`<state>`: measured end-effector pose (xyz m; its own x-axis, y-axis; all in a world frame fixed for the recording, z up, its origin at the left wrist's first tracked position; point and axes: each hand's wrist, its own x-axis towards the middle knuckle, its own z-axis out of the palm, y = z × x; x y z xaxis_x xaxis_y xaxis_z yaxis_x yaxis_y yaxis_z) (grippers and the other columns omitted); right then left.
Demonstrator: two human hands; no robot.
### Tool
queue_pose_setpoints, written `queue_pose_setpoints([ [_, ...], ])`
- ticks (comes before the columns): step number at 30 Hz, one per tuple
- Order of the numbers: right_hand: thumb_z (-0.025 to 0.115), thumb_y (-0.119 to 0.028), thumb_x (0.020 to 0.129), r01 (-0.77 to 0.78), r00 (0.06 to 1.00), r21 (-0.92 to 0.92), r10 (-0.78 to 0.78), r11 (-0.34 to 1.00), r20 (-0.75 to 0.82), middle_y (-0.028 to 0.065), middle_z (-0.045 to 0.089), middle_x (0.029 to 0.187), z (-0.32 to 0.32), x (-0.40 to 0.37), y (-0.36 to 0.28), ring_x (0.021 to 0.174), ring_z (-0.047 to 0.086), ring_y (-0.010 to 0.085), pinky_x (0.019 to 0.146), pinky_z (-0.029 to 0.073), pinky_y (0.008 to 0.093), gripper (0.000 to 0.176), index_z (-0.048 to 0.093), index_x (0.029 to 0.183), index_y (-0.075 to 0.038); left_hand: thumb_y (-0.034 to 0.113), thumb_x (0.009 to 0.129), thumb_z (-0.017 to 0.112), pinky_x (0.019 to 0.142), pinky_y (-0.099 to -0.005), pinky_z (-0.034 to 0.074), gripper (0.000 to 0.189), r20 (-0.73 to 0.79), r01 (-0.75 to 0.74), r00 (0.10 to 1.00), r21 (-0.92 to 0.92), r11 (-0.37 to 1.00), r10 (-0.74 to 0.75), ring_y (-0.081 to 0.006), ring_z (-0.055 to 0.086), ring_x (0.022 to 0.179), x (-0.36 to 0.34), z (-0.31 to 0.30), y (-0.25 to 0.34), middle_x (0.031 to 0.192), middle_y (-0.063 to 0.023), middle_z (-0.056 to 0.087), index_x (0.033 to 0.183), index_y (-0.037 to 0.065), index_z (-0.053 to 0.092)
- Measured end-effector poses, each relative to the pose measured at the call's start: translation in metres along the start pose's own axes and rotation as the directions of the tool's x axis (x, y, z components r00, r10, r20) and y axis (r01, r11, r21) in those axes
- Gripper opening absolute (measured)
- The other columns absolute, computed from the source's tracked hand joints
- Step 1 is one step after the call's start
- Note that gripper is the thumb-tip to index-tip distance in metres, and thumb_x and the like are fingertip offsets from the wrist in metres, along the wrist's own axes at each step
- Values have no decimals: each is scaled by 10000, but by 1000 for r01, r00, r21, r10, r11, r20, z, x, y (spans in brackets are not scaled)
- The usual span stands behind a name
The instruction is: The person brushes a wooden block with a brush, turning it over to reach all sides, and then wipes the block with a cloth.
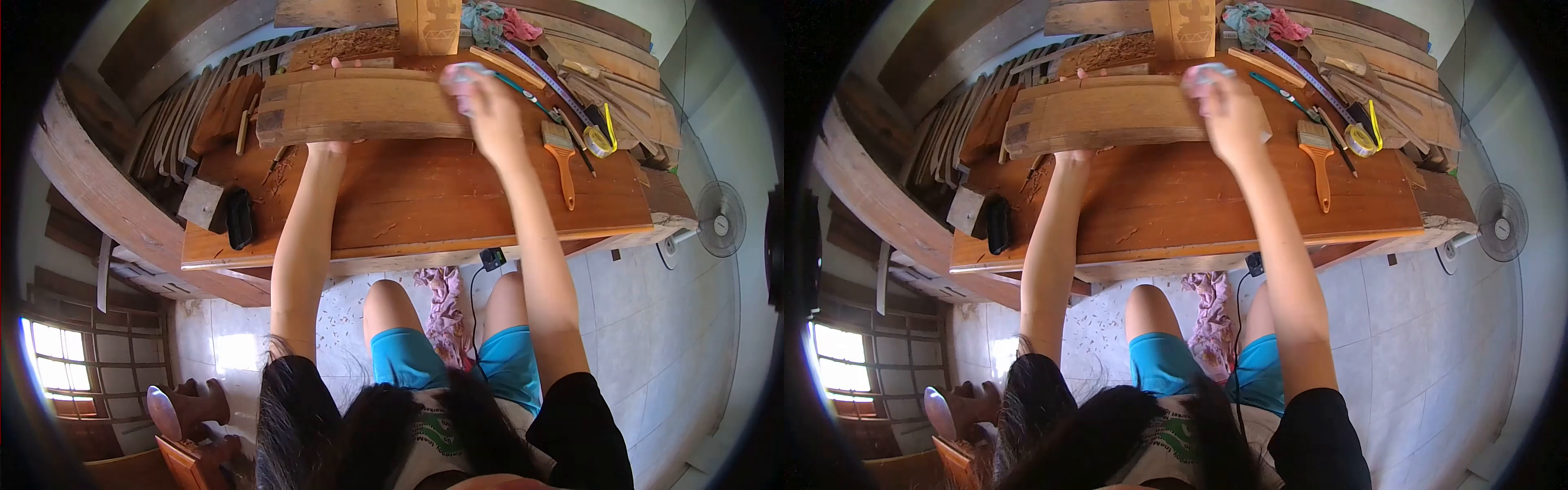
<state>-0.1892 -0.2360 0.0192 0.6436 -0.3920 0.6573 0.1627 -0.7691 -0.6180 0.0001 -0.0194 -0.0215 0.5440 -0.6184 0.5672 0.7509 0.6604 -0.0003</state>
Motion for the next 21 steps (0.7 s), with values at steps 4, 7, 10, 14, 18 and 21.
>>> queue_pose_setpoints([
  [4,470,-626,987,285,958,-313,-261,906,118,326,537,1383,59,-13,-67,1353,462,479,1113,394,542,751,533,1395,1,603,1030,352,1238,-558,191,599,-232,-155,889,658,736,395,-384,259,1493,7,33,-37,1541,-72,447,1494,238,453],
  [7,505,-660,953,354,893,-82,-311,932,326,344,311,1548,72,-11,-109,1427,352,486,1174,330,519,849,340,1557,-86,658,990,400,1252,-531,30,775,322,-605,796,420,676,513,-381,76,1545,11,-21,-95,1633,-133,280,1577,159,314],
  [10,517,-665,942,567,794,15,-551,824,257,319,273,1578,86,-10,-108,1472,273,468,1204,271,509,880,275,1589,-119,747,947,359,1239,-458,-74,979,331,-707,615,-171,686,716,-375,-91,1544,12,40,-146,1645,-272,20,1608,60,136],
  [14,547,-642,941,492,842,-77,-451,867,297,309,299,1568,48,-10,-64,1473,249,488,1196,271,550,859,315,1560,-94,588,1018,419,1217,-564,234,546,-11,-77,994,611,788,107,-333,310,1471,10,-13,1,1494,-42,485,1463,276,476],
  [18,364,-764,945,53,990,-427,8,903,140,358,159,1600,-4,-12,0,1503,49,532,1217,26,585,861,355,1565,-168,522,1041,422,1183,-571,307,428,117,-61,993,270,961,30,-334,414,1406,8,10,-16,1357,-28,608,1337,270,602],
  [21,224,-858,896,-324,928,-304,363,896,82,316,-58,1636,-25,-11,2,1505,-123,498,1204,-53,592,997,343,1567,-130,504,1039,446,1173,-577,320,394,118,-127,989,393,911,88,-349,430,1388,10,19,-20,1290,-34,641,1292,258,619],
])
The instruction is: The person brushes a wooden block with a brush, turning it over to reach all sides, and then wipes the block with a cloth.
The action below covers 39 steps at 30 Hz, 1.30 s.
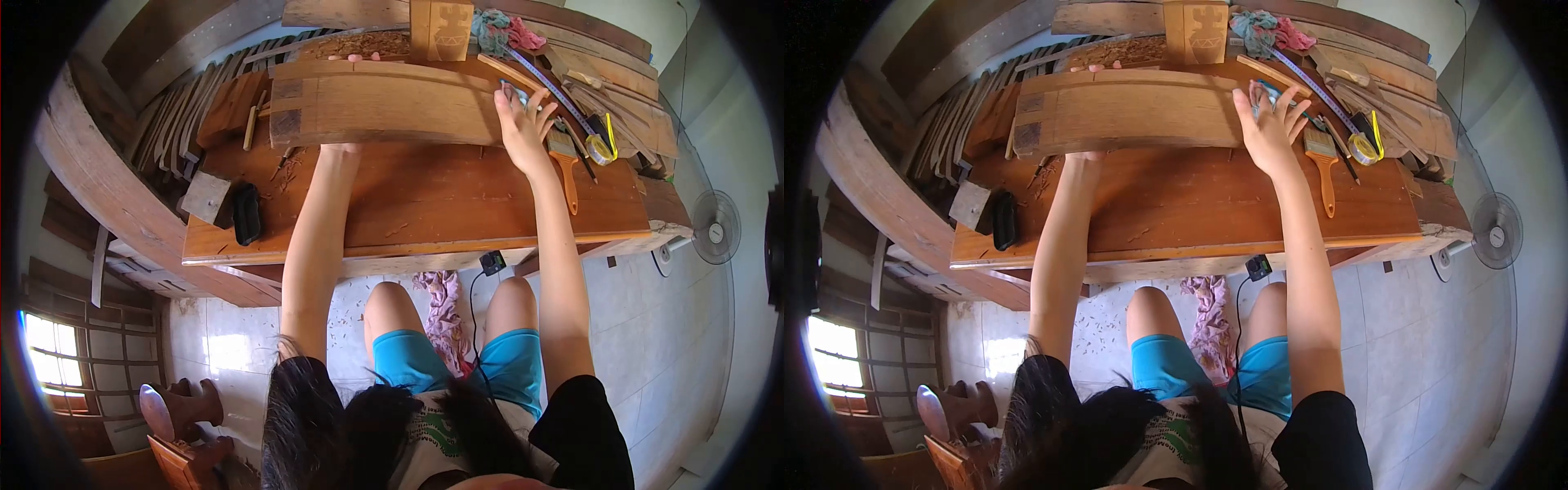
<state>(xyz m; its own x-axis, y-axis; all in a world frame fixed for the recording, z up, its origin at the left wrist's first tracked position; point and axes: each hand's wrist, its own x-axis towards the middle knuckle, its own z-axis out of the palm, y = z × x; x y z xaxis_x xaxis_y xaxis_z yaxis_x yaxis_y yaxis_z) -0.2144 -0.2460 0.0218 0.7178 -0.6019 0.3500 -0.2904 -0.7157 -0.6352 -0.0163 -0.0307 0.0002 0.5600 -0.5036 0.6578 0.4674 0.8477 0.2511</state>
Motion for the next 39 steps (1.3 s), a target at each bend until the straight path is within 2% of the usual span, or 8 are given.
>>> queue_pose_setpoints([
  [8,482,-717,926,715,697,18,-714,699,62,275,224,1617,42,-28,-76,1518,174,424,1245,144,509,981,267,1563,-3,487,1040,442,1183,-563,315,377,-75,-30,996,119,992,39,-347,409,1396,-4,-4,0,1300,-32,604,1264,251,632],
  [12,485,-706,929,710,702,-118,-710,694,47,267,286,1595,35,-18,-53,1511,212,410,1234,200,511,955,311,1544,4,496,1043,424,1180,-559,324,385,-12,-27,1000,103,994,29,-340,401,1405,-1,-6,1,1290,-32,604,1257,258,638],
  [19,369,-790,924,307,951,-163,-309,938,10,333,231,1590,21,16,32,1522,154,429,1239,149,508,1027,286,1554,18,502,1049,393,1178,-561,325,402,-82,-17,997,-20,1000,16,-340,413,1387,0,-5,0,1289,-29,579,1257,244,620],
  [24,470,-763,907,484,872,-173,-488,858,20,340,244,1582,33,-19,-49,1494,220,464,1224,204,504,1036,293,1543,35,480,1035,452,1191,-544,322,402,-142,-39,990,-108,993,24,-349,483,1325,-1,-5,-1,1242,-84,634,1248,181,616],
  [28,607,-670,886,718,683,-120,-727,686,-65,313,316,1556,64,-39,-117,1471,272,462,1195,266,527,992,316,1514,41,639,991,402,1223,-520,260,655,146,-257,964,269,928,224,-359,345,1450,-5,-31,-9,1481,-137,464,1465,189,438],
  [32,606,-713,850,825,557,-75,-828,560,-55,310,317,1558,94,-41,-167,1481,277,423,1231,214,491,1047,326,1513,47,934,807,261,1234,-515,213,1125,-20,-543,784,-506,670,621,-355,183,1531,-14,61,-75,1670,-143,144,1614,158,150],
  [37,630,-681,850,821,538,-170,-838,545,-92,260,332,1570,89,-28,-157,1487,276,402,1232,224,505,1018,320,1534,6,942,793,265,1226,-525,233,1130,122,-362,897,-346,866,424,-348,195,1528,-9,-6,-61,1661,-142,182,1613,171,168],
  [39,593,-708,858,748,631,-183,-769,638,-105,253,326,1577,74,-26,-132,1495,260,399,1232,207,519,1029,302,1548,-1,807,889,326,1221,-530,255,870,158,-209,969,117,971,189,-327,250,1507,-5,-17,-29,1605,-98,309,1553,244,303],
])
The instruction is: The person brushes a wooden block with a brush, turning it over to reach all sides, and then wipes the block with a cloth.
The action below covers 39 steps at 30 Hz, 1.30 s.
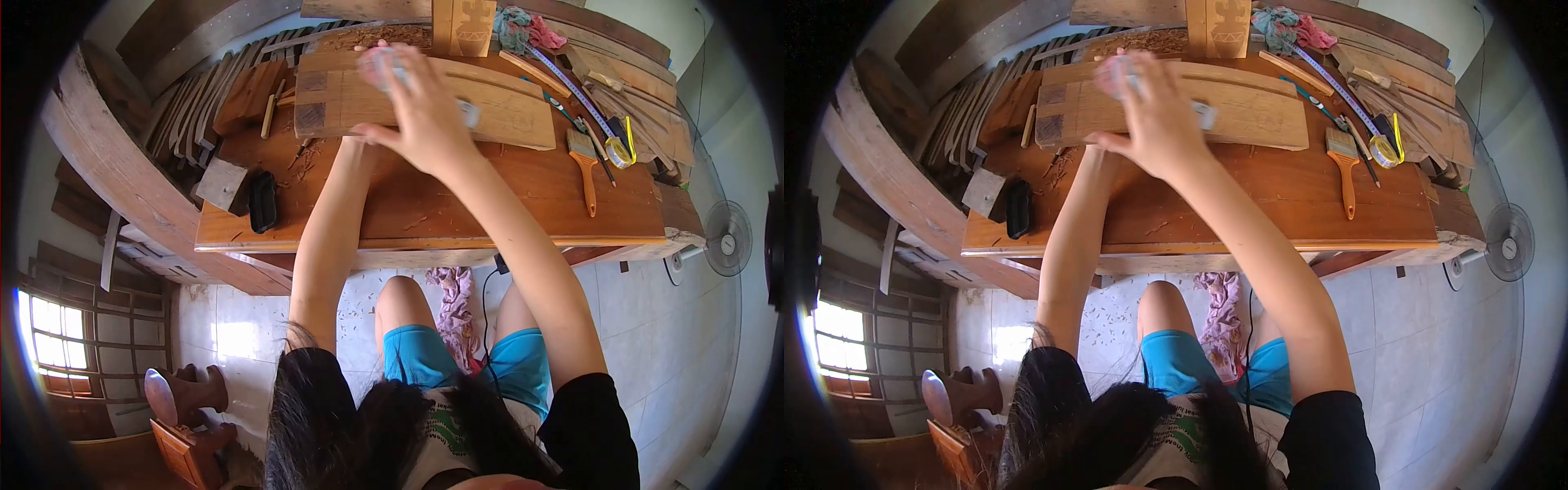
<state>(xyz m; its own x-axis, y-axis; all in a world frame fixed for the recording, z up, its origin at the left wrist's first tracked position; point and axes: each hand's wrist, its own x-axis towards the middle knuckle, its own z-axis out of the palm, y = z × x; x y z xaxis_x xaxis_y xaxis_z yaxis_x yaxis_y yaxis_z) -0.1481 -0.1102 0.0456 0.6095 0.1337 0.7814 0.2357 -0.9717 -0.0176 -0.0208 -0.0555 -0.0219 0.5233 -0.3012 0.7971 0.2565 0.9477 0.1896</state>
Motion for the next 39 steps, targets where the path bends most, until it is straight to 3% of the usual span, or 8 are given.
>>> queue_pose_setpoints([
  [2,545,-741,866,-130,991,-74,132,989,19,245,311,1589,-12,-20,22,1503,242,401,1229,193,537,1041,286,1558,-7,630,1004,394,1221,-537,264,545,-18,210,978,182,961,-210,-303,314,1477,6,-8,21,1524,-32,458,1442,319,487],
  [6,591,-812,746,-242,968,-126,249,962,38,269,337,1566,-25,-57,56,1477,272,444,1210,202,566,1171,323,1532,15,598,1017,399,1229,-546,233,476,-46,261,937,-567,781,-347,-306,316,1468,5,-4,17,1507,1,482,1380,332,556],
  [12,817,-673,616,-188,982,-107,184,976,-44,164,531,1365,-37,-63,60,1286,483,363,1113,354,526,1145,439,1472,-13,627,1012,375,1227,-529,231,586,50,326,945,-212,921,-323,-288,237,1508,7,2,17,1617,-27,321,1485,291,455],
  [18,866,-670,530,-181,972,-145,154,973,-177,90,592,1229,-42,-77,90,1129,568,281,1045,419,499,1132,527,1403,-34,575,1040,337,1175,-479,365,687,-523,448,796,169,878,-305,-309,383,1437,9,28,19,1596,-120,363,1522,89,388],
  [21,854,-690,527,-174,977,-247,136,953,-163,90,580,1217,-43,-83,94,1116,560,270,1056,412,526,1152,507,1414,-42,582,1046,300,1191,-463,341,710,-413,362,888,352,864,-204,-322,393,1430,10,2,17,1607,-159,331,1552,85,326],
  [27,844,-702,527,-192,972,-263,148,945,-180,89,555,1209,-42,-86,89,1134,540,259,1068,401,561,1178,478,1434,-47,762,945,336,1193,-461,314,1000,-24,370,929,3,929,-370,-354,386,1430,19,29,46,1592,-242,314,1553,-27,255],
  [36,908,-538,596,-264,965,-154,261,952,-36,136,524,1371,-44,-90,84,1255,519,363,1067,444,472,1075,489,1456,-48,698,934,439,1091,-459,437,941,-307,612,767,83,786,-564,-323,504,1336,10,9,67,1487,-219,470,1535,-17,326],
  [39,770,-684,707,-123,992,-186,118,975,-34,229,465,1467,-40,-88,91,1376,424,427,1171,337,484,1104,412,1476,22,674,935,449,1095,-454,429,914,-309,627,755,81,775,-579,-325,507,1329,9,2,66,1487,-214,472,1537,-4,334],
])
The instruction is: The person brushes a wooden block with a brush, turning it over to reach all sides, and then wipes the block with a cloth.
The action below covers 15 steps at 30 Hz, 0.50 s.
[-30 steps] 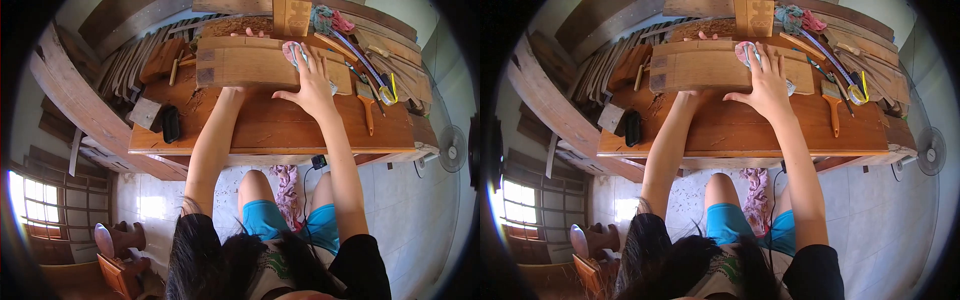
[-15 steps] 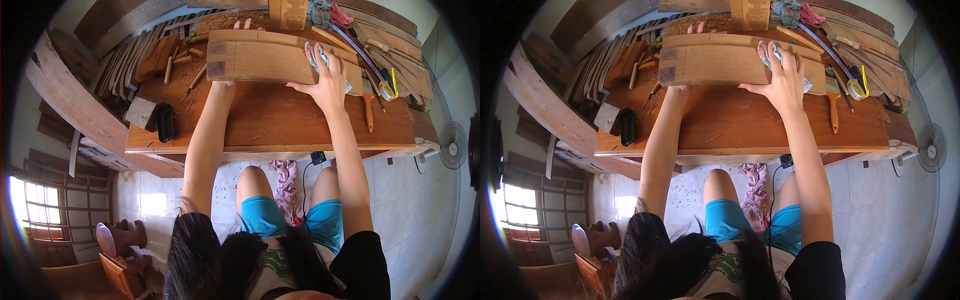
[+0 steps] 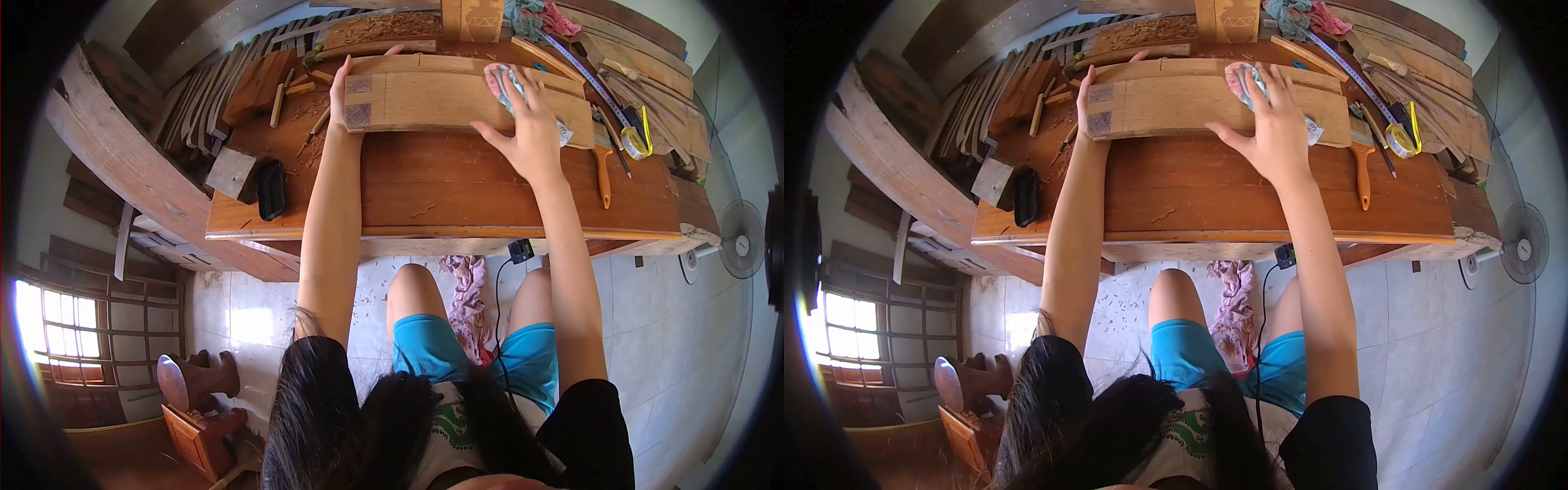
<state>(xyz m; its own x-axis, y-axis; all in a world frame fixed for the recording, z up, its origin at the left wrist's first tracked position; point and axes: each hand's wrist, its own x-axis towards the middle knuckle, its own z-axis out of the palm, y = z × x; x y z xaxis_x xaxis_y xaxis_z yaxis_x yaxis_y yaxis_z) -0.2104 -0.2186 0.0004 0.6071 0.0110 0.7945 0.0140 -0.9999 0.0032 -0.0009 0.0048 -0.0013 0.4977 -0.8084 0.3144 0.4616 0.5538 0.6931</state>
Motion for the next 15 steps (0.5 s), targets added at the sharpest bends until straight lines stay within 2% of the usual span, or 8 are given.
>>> queue_pose_setpoints([
  [3,660,-713,809,-10,994,-52,15,999,105,298,316,1564,1,3,-35,1479,279,434,1222,239,507,1086,345,1503,61,691,929,442,1113,-456,413,926,-10,4,1000,-29,1000,-5,-330,507,1326,4,-1,1,1492,-215,466,1540,4,333],
  [6,569,-778,827,47,989,43,-52,998,139,322,265,1576,12,14,-78,1498,231,427,1244,179,504,1135,296,1521,77,714,932,406,1134,-466,395,941,7,10,1000,-34,999,-9,-335,495,1337,4,6,0,1505,-224,447,1549,10,315],
  [7,574,-764,835,66,988,106,-80,992,131,327,268,1572,21,19,-91,1493,238,438,1237,195,511,1122,283,1526,71,721,934,390,1141,-470,390,944,17,10,1000,-24,1000,-10,-337,489,1343,4,8,1,1510,-228,440,1553,12,307],
  [10,553,-741,862,159,975,207,-186,965,120,303,280,1580,36,37,-127,1494,257,409,1240,199,497,1072,303,1516,71,727,937,407,1159,-471,361,977,-201,3,976,387,922,81,-357,435,1397,16,-52,-6,1547,-262,373,1583,22,208],
  [11,548,-735,870,212,965,242,-242,947,99,296,287,1580,45,42,-133,1496,261,398,1241,199,491,1055,316,1511,71,793,908,377,1199,-482,296,1028,127,0,992,63,998,-8,-376,358,1443,5,-12,0,1597,-255,284,1588,43,199],
  [13,520,-719,895,294,932,316,-343,902,113,282,307,1578,47,51,-136,1505,257,367,1250,181,471,999,359,1494,65,798,910,361,1212,-498,264,1013,172,-11,985,-60,998,21,-395,312,1460,9,-9,-3,1617,-250,234,1591,65,201],
  [14,516,-721,896,264,946,313,-309,912,100,284,308,1577,48,54,-134,1506,252,370,1251,177,469,999,359,1495,63,800,910,353,1218,-506,248,1006,193,-15,980,-122,992,38,-405,289,1469,10,-6,-4,1627,-248,209,1593,77,202],
  [15,512,-723,896,236,958,309,-274,921,86,287,308,1576,49,57,-131,1508,247,372,1251,173,468,1000,359,1497,60,813,900,352,1222,-507,241,1015,106,-91,990,-8,996,92,-395,272,1481,9,-2,-6,1630,-240,208,1595,88,204],
])
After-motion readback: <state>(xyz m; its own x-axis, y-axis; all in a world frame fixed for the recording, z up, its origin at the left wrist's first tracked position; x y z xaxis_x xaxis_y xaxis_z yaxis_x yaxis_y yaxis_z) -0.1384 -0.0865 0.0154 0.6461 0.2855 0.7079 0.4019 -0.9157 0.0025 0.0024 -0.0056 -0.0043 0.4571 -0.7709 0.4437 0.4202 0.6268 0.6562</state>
